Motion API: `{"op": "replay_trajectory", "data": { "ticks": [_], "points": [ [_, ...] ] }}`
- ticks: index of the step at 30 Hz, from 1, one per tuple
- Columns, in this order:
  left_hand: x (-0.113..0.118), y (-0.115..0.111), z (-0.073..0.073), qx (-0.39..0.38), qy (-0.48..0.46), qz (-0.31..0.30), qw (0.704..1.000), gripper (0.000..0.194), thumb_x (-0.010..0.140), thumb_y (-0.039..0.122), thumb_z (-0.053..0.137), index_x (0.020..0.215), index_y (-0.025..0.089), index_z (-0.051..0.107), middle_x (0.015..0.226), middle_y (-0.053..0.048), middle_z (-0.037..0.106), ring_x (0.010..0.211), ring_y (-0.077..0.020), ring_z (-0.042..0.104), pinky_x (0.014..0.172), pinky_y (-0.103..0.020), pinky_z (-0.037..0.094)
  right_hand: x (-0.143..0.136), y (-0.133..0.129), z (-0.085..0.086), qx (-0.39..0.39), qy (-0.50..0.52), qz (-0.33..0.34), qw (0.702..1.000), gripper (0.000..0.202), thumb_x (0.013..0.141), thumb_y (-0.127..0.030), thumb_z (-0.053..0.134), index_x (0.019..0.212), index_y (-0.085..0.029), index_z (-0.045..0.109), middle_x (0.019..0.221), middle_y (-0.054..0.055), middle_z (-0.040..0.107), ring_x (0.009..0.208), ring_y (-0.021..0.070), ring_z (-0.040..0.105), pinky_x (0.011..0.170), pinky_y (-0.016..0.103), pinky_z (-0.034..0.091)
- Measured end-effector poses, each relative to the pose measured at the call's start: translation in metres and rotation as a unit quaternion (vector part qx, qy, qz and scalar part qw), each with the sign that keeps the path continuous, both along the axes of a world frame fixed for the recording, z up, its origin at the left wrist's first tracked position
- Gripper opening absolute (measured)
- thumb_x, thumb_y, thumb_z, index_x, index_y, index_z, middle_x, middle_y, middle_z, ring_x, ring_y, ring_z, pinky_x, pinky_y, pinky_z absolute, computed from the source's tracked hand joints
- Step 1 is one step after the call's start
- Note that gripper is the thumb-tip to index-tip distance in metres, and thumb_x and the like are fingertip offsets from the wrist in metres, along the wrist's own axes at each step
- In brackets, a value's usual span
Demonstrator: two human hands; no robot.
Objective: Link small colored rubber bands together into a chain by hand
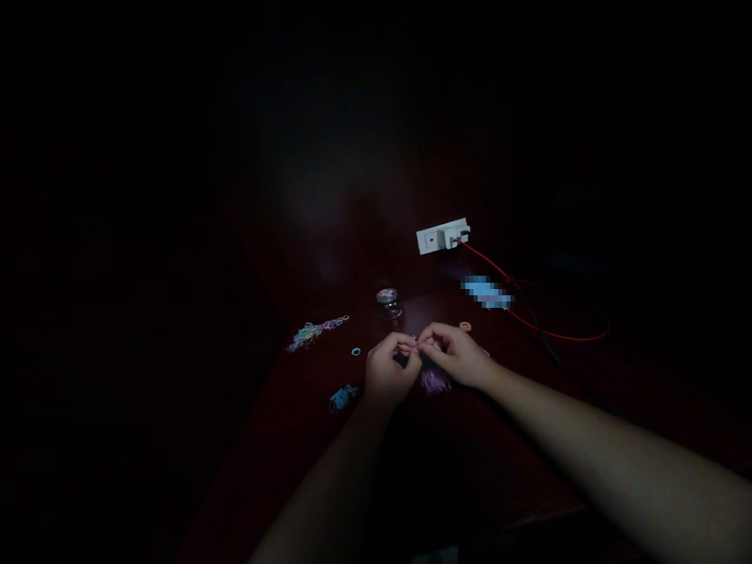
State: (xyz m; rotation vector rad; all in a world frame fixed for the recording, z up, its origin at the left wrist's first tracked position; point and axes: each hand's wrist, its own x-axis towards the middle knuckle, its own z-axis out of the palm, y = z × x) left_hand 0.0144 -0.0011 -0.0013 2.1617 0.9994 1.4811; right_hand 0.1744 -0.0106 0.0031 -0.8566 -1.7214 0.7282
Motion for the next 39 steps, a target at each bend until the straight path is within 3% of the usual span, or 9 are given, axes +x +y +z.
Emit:
{"op": "replay_trajectory", "data": {
  "ticks": [10, 16, 33, 39],
  "points": [
    [-0.0027, 0.0022, -0.0042, -0.021, 0.013, 0.003, 1.0, 0.018, 0.079, 0.022, 0.059, 0.097, 0.021, 0.061, 0.083, -0.003, 0.068, 0.075, -0.0142, 0.064, 0.072, -0.027, 0.05, 0.0015, 0.0001, 0.0008, 0.006, -0.023, -0.013, 1.0, 0.016, 0.082, -0.032, 0.056, 0.082, -0.017, 0.059, 0.063, -0.003, 0.048, 0.055, 0.0096, 0.039, 0.051, 0.022, 0.031],
    [-0.004, 0.006, -0.0083, -0.026, 0.031, 0.007, 0.999, 0.012, 0.084, 0.027, 0.056, 0.09, 0.022, 0.065, 0.089, -0.004, 0.069, 0.079, -0.0153, 0.063, 0.072, -0.028, 0.05, 0.002, -0.0002, 0.0005, 0.012, -0.021, -0.018, 1.0, 0.016, 0.082, -0.032, 0.056, 0.082, -0.016, 0.059, 0.063, -0.002, 0.047, 0.056, 0.0098, 0.039, 0.052, 0.022, 0.031],
    [-0.0017, 0.0068, -0.0059, -0.007, 0.042, 0.016, 0.999, 0.008, 0.081, 0.022, 0.058, 0.085, 0.021, 0.065, 0.082, -0.002, 0.067, 0.074, -0.0146, 0.06, 0.068, -0.026, 0.048, 0.0043, 0.0005, -0.0001, 0.004, -0.031, -0.011, 0.999, 0.019, 0.082, -0.035, 0.057, 0.078, -0.016, 0.059, 0.06, -0.003, 0.046, 0.053, 0.0098, 0.039, 0.051, 0.023, 0.032],
    [-0.0025, 0.0049, -0.0038, -0.007, 0.067, 0.021, 0.997, 0.007, 0.08, 0.023, 0.058, 0.083, 0.021, 0.064, 0.079, -0.003, 0.067, 0.074, -0.015, 0.062, 0.071, -0.027, 0.049, 0.0073, 0.0077, -0.0053, 0.01, -0.035, -0.016, 0.999, 0.02, 0.082, -0.036, 0.056, 0.08, -0.016, 0.059, 0.066, 0.0, 0.053, 0.06, 0.0114, 0.046, 0.056, 0.024, 0.037]
  ]
}}
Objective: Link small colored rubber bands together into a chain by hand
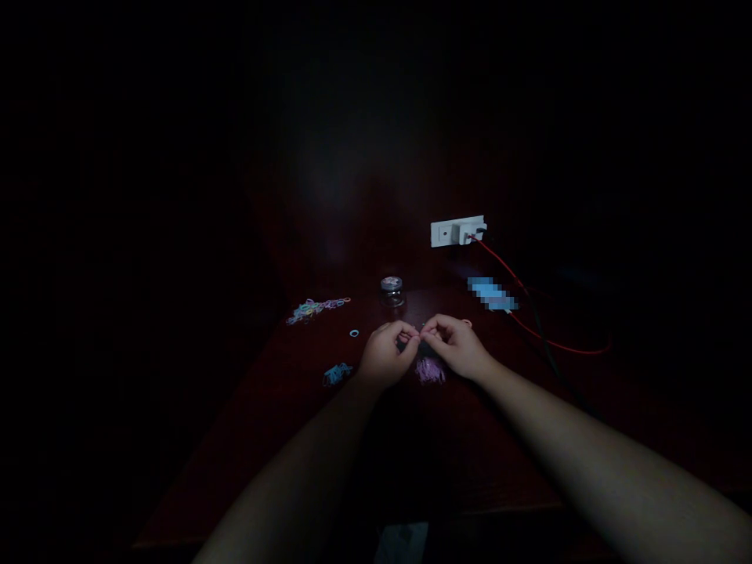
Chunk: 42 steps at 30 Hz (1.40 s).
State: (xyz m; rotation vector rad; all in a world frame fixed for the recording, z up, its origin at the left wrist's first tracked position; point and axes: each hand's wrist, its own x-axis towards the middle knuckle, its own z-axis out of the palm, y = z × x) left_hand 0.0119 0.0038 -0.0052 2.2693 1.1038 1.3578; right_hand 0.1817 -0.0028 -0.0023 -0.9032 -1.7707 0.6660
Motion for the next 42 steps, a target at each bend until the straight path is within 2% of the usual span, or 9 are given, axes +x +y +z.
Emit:
{"op": "replay_trajectory", "data": {
  "ticks": [6, 15, 22, 31, 35, 42],
  "points": [
    [0.0, 0.002, -0.002, -0.012, -0.006, -0.009, 1.0, 0.007, 0.079, 0.023, 0.06, 0.081, 0.019, 0.065, 0.078, -0.003, 0.068, 0.071, -0.0142, 0.063, 0.07, -0.026, 0.05, 0.001, 0.0, 0.002, 0.006, -0.018, -0.025, 0.999, 0.021, 0.081, -0.034, 0.058, 0.078, -0.014, 0.061, 0.064, 0.001, 0.055, 0.059, 0.0113, 0.047, 0.056, 0.024, 0.039],
    [-0.002, 0.004, -0.002, -0.012, -0.017, 0.005, 1.0, 0.008, 0.08, 0.023, 0.058, 0.08, 0.017, 0.063, 0.078, -0.002, 0.067, 0.069, -0.0113, 0.06, 0.068, -0.023, 0.049, 0.003, 0.007, -0.006, 0.006, 0.005, -0.007, 1.0, 0.019, 0.08, -0.033, 0.059, 0.081, -0.014, 0.062, 0.064, 0.0, 0.052, 0.057, 0.0112, 0.044, 0.053, 0.024, 0.035],
    [-0.002, 0.004, -0.003, -0.015, -0.017, 0.001, 1.0, 0.009, 0.08, 0.024, 0.058, 0.079, 0.016, 0.062, 0.077, -0.002, 0.067, 0.068, -0.0111, 0.059, 0.066, -0.022, 0.048, 0.004, 0.008, -0.006, 0.011, 0.005, -0.012, 1.0, 0.017, 0.081, -0.032, 0.058, 0.08, -0.015, 0.061, 0.067, 0.002, 0.056, 0.059, 0.0128, 0.048, 0.055, 0.026, 0.038],
    [0.0, 0.001, 0.001, -0.032, 0.003, -0.038, 0.999, 0.011, 0.081, 0.024, 0.056, 0.078, 0.016, 0.062, 0.075, -0.002, 0.065, 0.067, -0.011, 0.058, 0.063, -0.022, 0.046, 0.004, 0.009, -0.004, 0.042, -0.007, -0.04, 0.998, 0.014, 0.083, -0.028, 0.055, 0.077, -0.015, 0.058, 0.069, 0.002, 0.056, 0.063, 0.0131, 0.05, 0.059, 0.026, 0.04],
    [0.0, 0.001, 0.001, -0.029, 0.008, -0.043, 0.999, 0.009, 0.081, 0.022, 0.055, 0.077, 0.015, 0.06, 0.072, -0.001, 0.064, 0.066, -0.0107, 0.056, 0.063, -0.022, 0.045, 0.005, 0.014, -0.006, 0.024, 0.025, -0.057, 0.998, 0.014, 0.082, -0.029, 0.056, 0.077, -0.016, 0.057, 0.068, 0.001, 0.056, 0.062, 0.0128, 0.05, 0.059, 0.026, 0.04],
    [-0.001, 0.004, -0.003, -0.031, -0.022, -0.02, 0.999, 0.008, 0.081, 0.022, 0.056, 0.078, 0.016, 0.059, 0.075, -0.001, 0.063, 0.067, -0.0103, 0.055, 0.063, -0.021, 0.044, 0.003, 0.01, -0.005, 0.021, -0.026, -0.014, 0.999, 0.015, 0.083, -0.03, 0.055, 0.079, -0.016, 0.059, 0.07, 0.002, 0.057, 0.063, 0.013, 0.05, 0.058, 0.025, 0.04]
  ]
}}
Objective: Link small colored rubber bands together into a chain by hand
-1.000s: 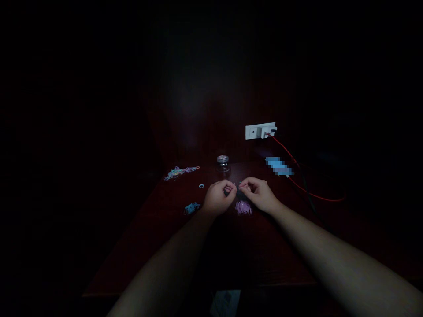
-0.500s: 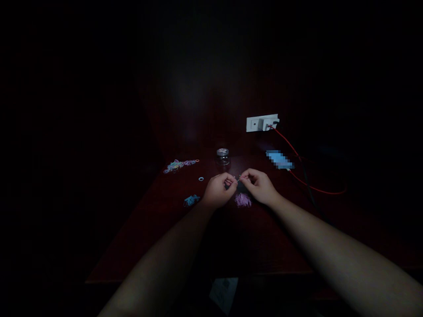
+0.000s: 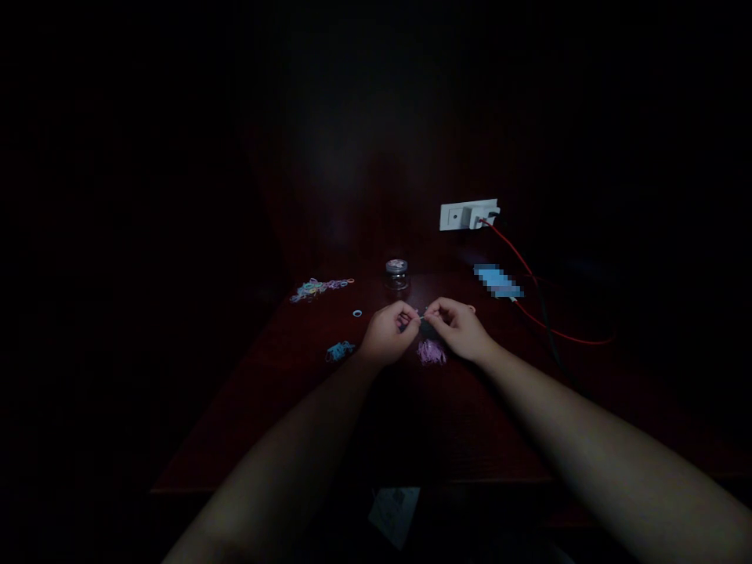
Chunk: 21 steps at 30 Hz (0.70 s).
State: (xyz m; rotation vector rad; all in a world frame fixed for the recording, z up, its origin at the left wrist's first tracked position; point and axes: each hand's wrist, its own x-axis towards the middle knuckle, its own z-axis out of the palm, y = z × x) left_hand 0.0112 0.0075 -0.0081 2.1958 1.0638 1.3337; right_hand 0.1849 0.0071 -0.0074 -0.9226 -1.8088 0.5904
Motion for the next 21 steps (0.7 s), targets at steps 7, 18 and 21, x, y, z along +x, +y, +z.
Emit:
{"op": "replay_trajectory", "data": {
  "ticks": [7, 18, 21],
  "points": [
    [0.0003, 0.0001, -0.0005, -0.007, -0.007, -0.004, 1.0, 0.008, 0.08, 0.024, 0.058, 0.08, 0.016, 0.06, 0.077, -0.001, 0.064, 0.067, -0.0108, 0.057, 0.062, -0.022, 0.045, -0.0014, -0.0056, 0.0027, -0.021, -0.028, 0.048, 0.998, 0.016, 0.083, -0.031, 0.055, 0.08, -0.015, 0.059, 0.065, -0.001, 0.051, 0.057, 0.0107, 0.042, 0.054, 0.024, 0.035],
    [-0.0009, 0.0006, 0.0002, -0.001, -0.016, -0.002, 1.0, 0.007, 0.08, 0.022, 0.058, 0.083, 0.016, 0.06, 0.079, -0.002, 0.065, 0.07, -0.0108, 0.058, 0.064, -0.022, 0.046, -0.0004, -0.0042, 0.004, -0.007, -0.008, 0.022, 1.0, 0.013, 0.081, -0.029, 0.056, 0.08, -0.016, 0.058, 0.065, -0.001, 0.05, 0.058, 0.0108, 0.043, 0.054, 0.024, 0.036],
    [-0.0009, 0.0009, -0.0004, -0.001, -0.013, 0.003, 1.0, 0.007, 0.079, 0.021, 0.058, 0.083, 0.016, 0.06, 0.08, -0.002, 0.065, 0.071, -0.0111, 0.058, 0.065, -0.023, 0.046, -0.0006, -0.0044, 0.0044, -0.002, -0.008, 0.012, 1.0, 0.013, 0.08, -0.029, 0.057, 0.079, -0.017, 0.057, 0.065, 0.0, 0.05, 0.058, 0.0111, 0.043, 0.054, 0.024, 0.036]
  ]
}}
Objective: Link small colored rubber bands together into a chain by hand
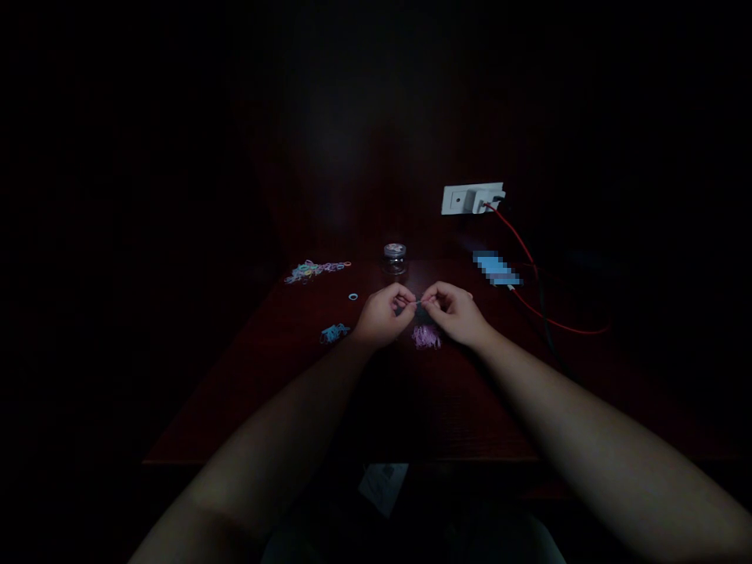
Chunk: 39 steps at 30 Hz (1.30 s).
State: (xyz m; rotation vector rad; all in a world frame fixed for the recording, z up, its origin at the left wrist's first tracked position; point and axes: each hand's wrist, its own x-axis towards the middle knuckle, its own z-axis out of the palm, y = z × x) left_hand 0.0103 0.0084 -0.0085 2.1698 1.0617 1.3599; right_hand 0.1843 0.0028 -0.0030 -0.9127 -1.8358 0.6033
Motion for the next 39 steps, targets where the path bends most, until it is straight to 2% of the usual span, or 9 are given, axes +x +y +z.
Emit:
{"op": "replay_trajectory", "data": {
  "ticks": [10, 28, 36, 39],
  "points": [
    [0.0006, 0.0025, -0.0042, -0.012, 0.005, -0.021, 1.0, 0.013, 0.079, 0.025, 0.06, 0.088, 0.016, 0.061, 0.081, -0.003, 0.065, 0.072, -0.0112, 0.058, 0.066, -0.023, 0.047, 0.0, 0.0003, 0.0002, -0.001, 0.005, 0.004, 1.0, 0.011, 0.079, -0.027, 0.058, 0.079, -0.016, 0.058, 0.065, 0.0, 0.051, 0.058, 0.0109, 0.044, 0.055, 0.024, 0.037],
    [0.0008, 0.002, -0.0028, -0.033, 0.011, -0.022, 0.999, 0.009, 0.078, 0.023, 0.059, 0.081, 0.016, 0.061, 0.075, -0.002, 0.065, 0.067, -0.0109, 0.057, 0.064, -0.023, 0.048, 0.0015, 0.0024, -0.0022, -0.001, 0.005, 0.005, 1.0, 0.01, 0.077, -0.025, 0.059, 0.08, -0.016, 0.058, 0.065, 0.0, 0.051, 0.057, 0.0107, 0.043, 0.054, 0.024, 0.036],
    [0.0016, 0.0018, -0.0031, -0.025, 0.004, -0.025, 0.999, 0.01, 0.079, 0.024, 0.058, 0.082, 0.015, 0.062, 0.073, -0.002, 0.064, 0.065, -0.0104, 0.056, 0.062, -0.022, 0.047, 0.0014, 0.0021, -0.0027, -0.013, -0.001, 0.013, 1.0, 0.017, 0.077, -0.029, 0.06, 0.089, -0.016, 0.06, 0.068, 0.0, 0.052, 0.055, 0.0095, 0.042, 0.051, 0.023, 0.035],
    [0.0015, 0.0017, -0.0026, -0.025, 0.009, -0.024, 0.999, 0.009, 0.079, 0.024, 0.059, 0.08, 0.015, 0.061, 0.073, -0.002, 0.064, 0.066, -0.0108, 0.057, 0.062, -0.022, 0.047, 0.0007, 0.001, -0.0014, -0.01, -0.008, 0.006, 1.0, 0.016, 0.078, -0.031, 0.059, 0.084, -0.016, 0.061, 0.066, 0.0, 0.052, 0.056, 0.01, 0.042, 0.051, 0.023, 0.035]
  ]
}}
